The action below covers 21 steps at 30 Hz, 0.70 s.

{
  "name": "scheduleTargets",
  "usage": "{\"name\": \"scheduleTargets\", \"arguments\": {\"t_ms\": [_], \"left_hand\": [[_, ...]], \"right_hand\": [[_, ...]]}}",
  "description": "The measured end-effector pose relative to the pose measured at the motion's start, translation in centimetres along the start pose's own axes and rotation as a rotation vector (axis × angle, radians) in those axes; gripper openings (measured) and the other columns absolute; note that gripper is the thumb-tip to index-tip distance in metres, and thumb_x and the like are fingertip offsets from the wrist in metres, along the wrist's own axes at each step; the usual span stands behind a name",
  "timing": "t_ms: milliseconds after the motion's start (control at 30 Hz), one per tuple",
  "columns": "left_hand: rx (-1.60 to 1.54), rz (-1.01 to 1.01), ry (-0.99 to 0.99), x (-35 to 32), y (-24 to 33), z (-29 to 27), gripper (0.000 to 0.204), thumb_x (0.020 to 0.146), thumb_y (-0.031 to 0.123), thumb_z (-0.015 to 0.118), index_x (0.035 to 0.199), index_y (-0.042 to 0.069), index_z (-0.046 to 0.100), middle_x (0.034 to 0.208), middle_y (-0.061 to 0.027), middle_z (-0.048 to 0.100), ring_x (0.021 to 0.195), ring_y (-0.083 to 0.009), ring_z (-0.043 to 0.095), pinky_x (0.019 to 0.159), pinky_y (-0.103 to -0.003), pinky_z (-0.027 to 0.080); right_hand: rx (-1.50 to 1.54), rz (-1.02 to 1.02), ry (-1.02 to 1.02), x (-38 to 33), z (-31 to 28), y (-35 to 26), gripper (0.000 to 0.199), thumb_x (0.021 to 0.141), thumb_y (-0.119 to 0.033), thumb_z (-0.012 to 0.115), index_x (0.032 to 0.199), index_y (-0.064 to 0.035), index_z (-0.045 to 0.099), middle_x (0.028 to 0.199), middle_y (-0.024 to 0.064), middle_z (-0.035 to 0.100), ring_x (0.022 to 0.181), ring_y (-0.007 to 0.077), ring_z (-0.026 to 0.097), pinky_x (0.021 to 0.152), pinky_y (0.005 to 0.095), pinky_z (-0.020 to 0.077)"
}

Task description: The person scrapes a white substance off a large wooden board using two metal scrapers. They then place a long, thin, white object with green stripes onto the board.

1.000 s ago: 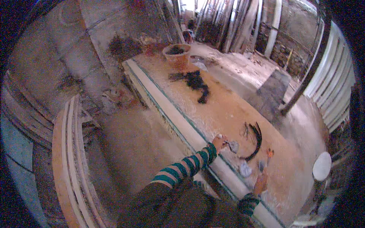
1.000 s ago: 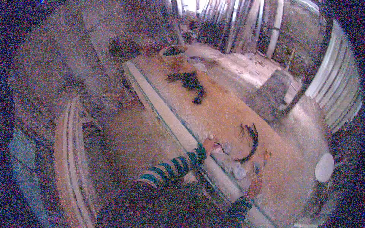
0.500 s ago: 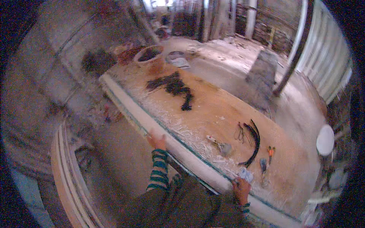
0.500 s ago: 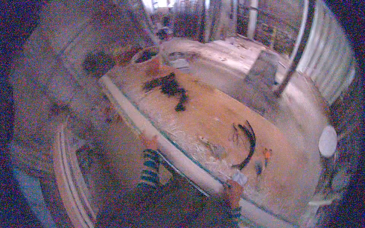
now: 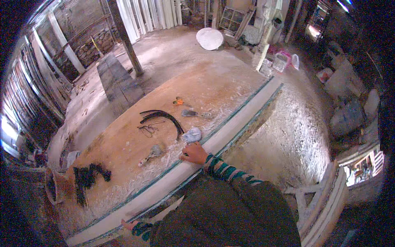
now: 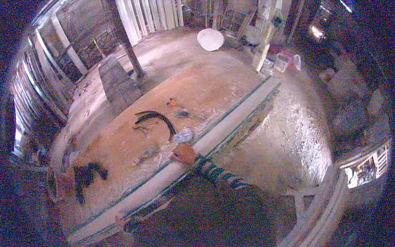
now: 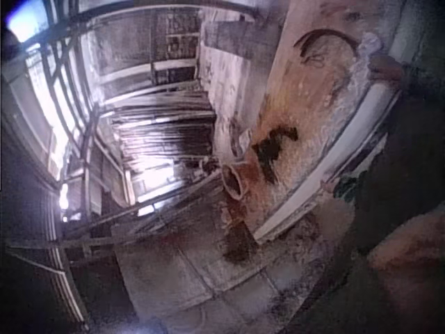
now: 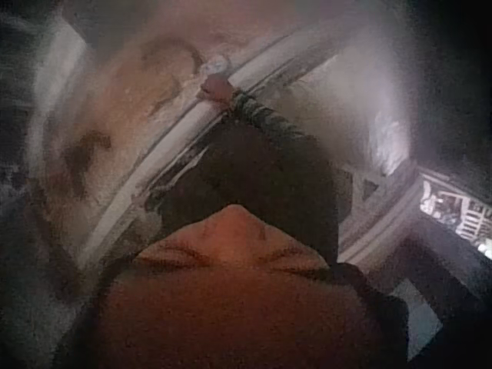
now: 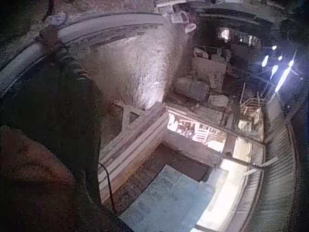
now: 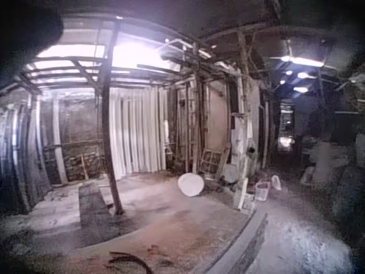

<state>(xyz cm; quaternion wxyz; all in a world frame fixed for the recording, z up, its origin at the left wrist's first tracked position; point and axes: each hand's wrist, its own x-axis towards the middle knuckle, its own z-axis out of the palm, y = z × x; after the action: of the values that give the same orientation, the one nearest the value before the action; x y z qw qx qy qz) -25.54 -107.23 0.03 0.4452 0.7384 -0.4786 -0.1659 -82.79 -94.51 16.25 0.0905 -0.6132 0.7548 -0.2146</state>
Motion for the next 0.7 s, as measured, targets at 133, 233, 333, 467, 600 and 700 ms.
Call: {"name": "scheduleTargets", "arguments": {"t_ms": [133,233,333,467,600,700], "left_hand": [[0.009,0.12,-0.046,2.1,-0.3,-1.0,0.082,0.048,0.02,0.088,0.119,0.006,0.051,0.116,-0.0162,0.053,0.098,-0.0329,0.054,0.077,-0.049,0.05],[-0.015,0.126,-0.058,2.6,-0.9,-2.0,0.084,0.044,0.02,0.09,0.118,0.006,0.052,0.114,-0.0161,0.054,0.096,-0.0322,0.056,0.075,-0.049,0.053],[-0.055,0.015,-0.036,2.5,-0.9,-2.6,0.081,0.048,0.021,0.087,0.119,0.006,0.052,0.117,-0.0174,0.054,0.1,-0.0323,0.055,0.079,-0.048,0.05],[-0.058,-0.056,-0.007,1.6,-1.2,-2.3,0.072,0.058,0.02,0.081,0.122,0.005,0.051,0.12,-0.0198,0.052,0.106,-0.033,0.051,0.087,-0.048,0.045],[-0.039,-0.12,0.06,0.6,-1.6,-3.6,0.063,0.068,0.02,0.074,0.124,0.003,0.051,0.123,-0.0222,0.051,0.113,-0.0336,0.048,0.094,-0.048,0.04],[0.014,-0.174,0.215,-0.3,-1.3,-4.5,0.057,0.076,0.02,0.07,0.126,0.003,0.05,0.126,-0.0239,0.05,0.117,-0.0341,0.046,0.099,-0.047,0.037]], "right_hand": [[-0.077,0.05,0.011,-0.4,-0.4,-1.2,0.046,0.085,-0.052,0.054,0.08,-0.009,0.068,0.084,0.0112,0.064,0.089,0.0303,0.06,0.082,0.0465,0.0401],[-0.057,0.092,-0.026,-0.2,-0.4,-1.6,0.048,0.084,-0.054,0.054,0.08,-0.0081,0.068,0.083,0.012,0.064,0.089,0.0308,0.06,0.084,0.0464,0.0401],[-0.053,0.054,-0.044,0.4,-0.5,-1.6,0.051,0.082,-0.056,0.055,0.078,-0.0067,0.068,0.082,0.0127,0.065,0.086,0.0311,0.06,0.084,0.0463,0.0402],[-0.021,0.032,0.049,0.2,0.1,-0.6,0.052,0.081,-0.056,0.057,0.076,-0.0058,0.069,0.08,0.0137,0.065,0.082,0.0317,0.061,0.081,0.0467,0.0406],[-0.019,0.043,0.083,0.2,0.9,-0.8,0.048,0.086,-0.052,0.055,0.076,-0.0075,0.069,0.073,0.0138,0.064,0.075,0.0333,0.061,0.077,0.0493,0.0407],[-0.039,0.186,-0.019,1.4,0.4,-1.6,0.046,0.088,-0.048,0.052,0.075,-0.008,0.069,0.072,0.0137,0.064,0.073,0.0334,0.061,0.074,0.0498,0.0407]]}}
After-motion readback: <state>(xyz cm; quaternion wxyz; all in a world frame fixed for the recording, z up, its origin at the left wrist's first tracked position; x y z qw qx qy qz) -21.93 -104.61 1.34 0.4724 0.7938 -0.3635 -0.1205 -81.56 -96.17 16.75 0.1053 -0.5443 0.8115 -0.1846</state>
